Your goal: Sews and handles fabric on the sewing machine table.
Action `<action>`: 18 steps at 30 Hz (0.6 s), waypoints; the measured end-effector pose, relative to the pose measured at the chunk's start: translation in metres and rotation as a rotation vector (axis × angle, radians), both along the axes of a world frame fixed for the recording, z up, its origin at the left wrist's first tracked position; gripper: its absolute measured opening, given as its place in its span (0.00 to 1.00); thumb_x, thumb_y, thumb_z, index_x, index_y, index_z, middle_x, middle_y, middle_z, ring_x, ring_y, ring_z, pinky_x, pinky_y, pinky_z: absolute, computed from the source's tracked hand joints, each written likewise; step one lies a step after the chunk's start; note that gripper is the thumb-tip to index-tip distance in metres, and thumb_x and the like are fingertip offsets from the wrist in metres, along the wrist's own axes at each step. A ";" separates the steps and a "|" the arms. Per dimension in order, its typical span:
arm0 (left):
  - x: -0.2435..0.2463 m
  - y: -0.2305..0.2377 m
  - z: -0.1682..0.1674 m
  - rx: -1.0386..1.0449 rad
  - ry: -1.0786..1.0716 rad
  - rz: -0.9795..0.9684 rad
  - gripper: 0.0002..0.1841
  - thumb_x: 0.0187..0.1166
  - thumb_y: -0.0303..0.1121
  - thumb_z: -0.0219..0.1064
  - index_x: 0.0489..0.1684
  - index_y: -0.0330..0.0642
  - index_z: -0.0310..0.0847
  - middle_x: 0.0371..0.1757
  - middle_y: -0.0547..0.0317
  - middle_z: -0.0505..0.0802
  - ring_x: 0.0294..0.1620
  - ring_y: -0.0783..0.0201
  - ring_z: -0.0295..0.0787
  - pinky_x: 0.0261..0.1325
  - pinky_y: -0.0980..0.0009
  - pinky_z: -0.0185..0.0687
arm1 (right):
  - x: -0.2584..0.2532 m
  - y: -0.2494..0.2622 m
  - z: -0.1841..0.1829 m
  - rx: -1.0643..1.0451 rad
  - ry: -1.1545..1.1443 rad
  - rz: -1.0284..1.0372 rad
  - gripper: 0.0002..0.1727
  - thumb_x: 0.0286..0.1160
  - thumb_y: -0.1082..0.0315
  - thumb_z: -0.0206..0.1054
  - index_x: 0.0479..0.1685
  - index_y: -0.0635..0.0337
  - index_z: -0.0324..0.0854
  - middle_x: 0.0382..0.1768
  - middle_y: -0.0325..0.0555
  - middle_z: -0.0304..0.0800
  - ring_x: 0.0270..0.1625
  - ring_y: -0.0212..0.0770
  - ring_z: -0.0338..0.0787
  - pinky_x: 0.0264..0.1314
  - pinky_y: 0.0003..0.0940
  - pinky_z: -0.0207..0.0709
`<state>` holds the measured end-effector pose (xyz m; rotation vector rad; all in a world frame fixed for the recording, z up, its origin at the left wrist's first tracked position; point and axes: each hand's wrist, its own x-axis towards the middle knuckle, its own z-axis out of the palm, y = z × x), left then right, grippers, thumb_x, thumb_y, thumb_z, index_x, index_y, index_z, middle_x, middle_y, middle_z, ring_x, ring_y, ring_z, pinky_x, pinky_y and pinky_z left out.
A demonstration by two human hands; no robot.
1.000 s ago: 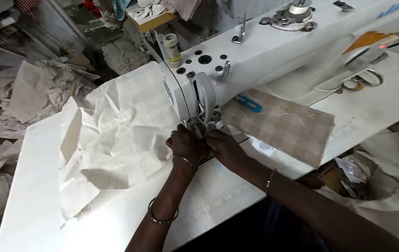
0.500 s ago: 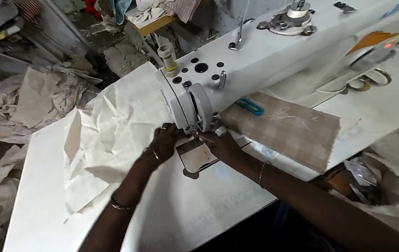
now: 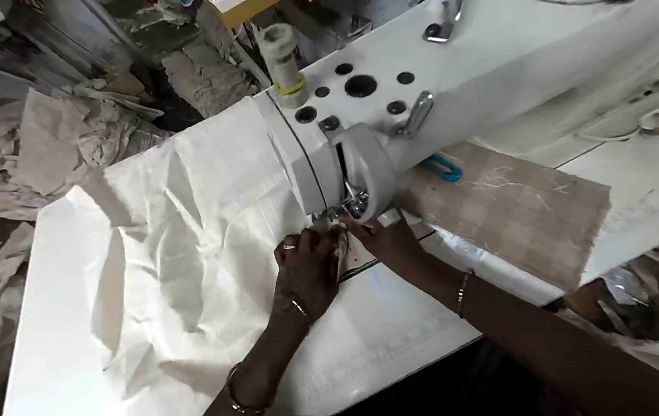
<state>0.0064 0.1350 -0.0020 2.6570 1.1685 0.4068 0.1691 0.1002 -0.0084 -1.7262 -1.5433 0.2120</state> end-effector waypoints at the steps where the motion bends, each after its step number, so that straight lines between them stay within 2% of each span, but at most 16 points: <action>1: 0.003 -0.002 0.001 0.000 -0.007 0.023 0.17 0.82 0.38 0.59 0.61 0.52 0.91 0.46 0.48 0.89 0.52 0.42 0.83 0.54 0.43 0.69 | 0.000 -0.001 0.001 -0.036 0.004 0.011 0.06 0.69 0.76 0.74 0.41 0.71 0.90 0.38 0.59 0.93 0.39 0.54 0.94 0.48 0.48 0.86; 3: 0.008 -0.004 0.003 -0.015 -0.018 0.057 0.16 0.81 0.36 0.62 0.61 0.50 0.91 0.46 0.48 0.89 0.52 0.43 0.83 0.55 0.43 0.69 | -0.001 0.000 0.001 -0.070 0.000 0.034 0.11 0.74 0.77 0.71 0.51 0.69 0.92 0.43 0.61 0.95 0.43 0.56 0.95 0.53 0.50 0.86; 4: 0.009 -0.004 0.004 -0.015 -0.022 0.069 0.15 0.80 0.35 0.63 0.60 0.50 0.91 0.47 0.47 0.89 0.52 0.42 0.83 0.55 0.43 0.69 | -0.001 0.002 -0.002 -0.063 -0.011 0.048 0.11 0.76 0.76 0.69 0.52 0.69 0.92 0.43 0.62 0.94 0.44 0.57 0.95 0.53 0.52 0.86; 7: 0.011 -0.005 0.005 -0.034 -0.037 0.098 0.16 0.78 0.32 0.66 0.60 0.49 0.92 0.50 0.45 0.89 0.55 0.41 0.82 0.56 0.43 0.70 | 0.006 0.005 -0.003 -0.043 -0.053 0.141 0.11 0.78 0.75 0.67 0.50 0.70 0.91 0.46 0.62 0.94 0.48 0.59 0.95 0.56 0.54 0.86; 9: 0.011 -0.005 0.006 -0.029 -0.040 0.102 0.15 0.79 0.32 0.66 0.60 0.49 0.92 0.51 0.44 0.90 0.56 0.40 0.83 0.57 0.42 0.71 | 0.028 -0.006 0.018 -0.029 -0.065 0.186 0.08 0.76 0.78 0.68 0.46 0.73 0.91 0.47 0.64 0.92 0.52 0.61 0.92 0.61 0.55 0.83; 10: 0.010 -0.004 0.005 -0.009 -0.056 0.096 0.14 0.79 0.32 0.67 0.59 0.48 0.93 0.51 0.44 0.90 0.55 0.40 0.83 0.56 0.42 0.72 | 0.046 -0.017 0.031 0.052 -0.101 0.134 0.07 0.75 0.80 0.67 0.44 0.74 0.89 0.48 0.66 0.92 0.53 0.62 0.92 0.62 0.55 0.82; 11: 0.010 -0.004 0.002 0.022 -0.078 0.089 0.14 0.79 0.32 0.66 0.58 0.48 0.93 0.49 0.44 0.91 0.54 0.41 0.84 0.55 0.42 0.73 | 0.070 -0.031 0.041 0.136 -0.150 0.028 0.09 0.77 0.79 0.64 0.47 0.77 0.88 0.53 0.69 0.91 0.58 0.65 0.91 0.66 0.55 0.81; 13: 0.010 -0.003 -0.001 0.067 -0.114 0.081 0.13 0.79 0.31 0.67 0.55 0.47 0.94 0.47 0.45 0.91 0.52 0.41 0.85 0.54 0.42 0.75 | 0.129 -0.067 0.055 0.124 -0.239 -0.246 0.19 0.89 0.70 0.56 0.64 0.79 0.82 0.69 0.73 0.83 0.73 0.69 0.83 0.78 0.60 0.73; 15: 0.010 -0.004 -0.003 0.078 -0.119 0.081 0.13 0.79 0.30 0.66 0.55 0.46 0.94 0.46 0.45 0.90 0.51 0.42 0.84 0.53 0.43 0.73 | 0.178 -0.093 0.037 0.019 -0.260 -0.400 0.25 0.94 0.64 0.48 0.72 0.81 0.74 0.75 0.79 0.75 0.79 0.78 0.73 0.80 0.72 0.62; 16: 0.010 -0.005 -0.002 0.082 -0.114 0.080 0.13 0.79 0.30 0.66 0.55 0.46 0.94 0.46 0.46 0.90 0.51 0.42 0.84 0.53 0.44 0.74 | 0.194 -0.101 0.018 -0.027 -0.270 -0.397 0.26 0.93 0.65 0.47 0.75 0.81 0.72 0.77 0.78 0.72 0.81 0.79 0.70 0.82 0.74 0.58; 18: 0.011 -0.004 -0.001 0.075 -0.114 0.080 0.13 0.78 0.30 0.66 0.54 0.46 0.94 0.47 0.45 0.90 0.53 0.40 0.84 0.54 0.42 0.73 | 0.209 -0.104 -0.003 -0.074 -0.278 -0.354 0.23 0.92 0.68 0.50 0.71 0.81 0.76 0.76 0.77 0.75 0.81 0.77 0.72 0.83 0.76 0.55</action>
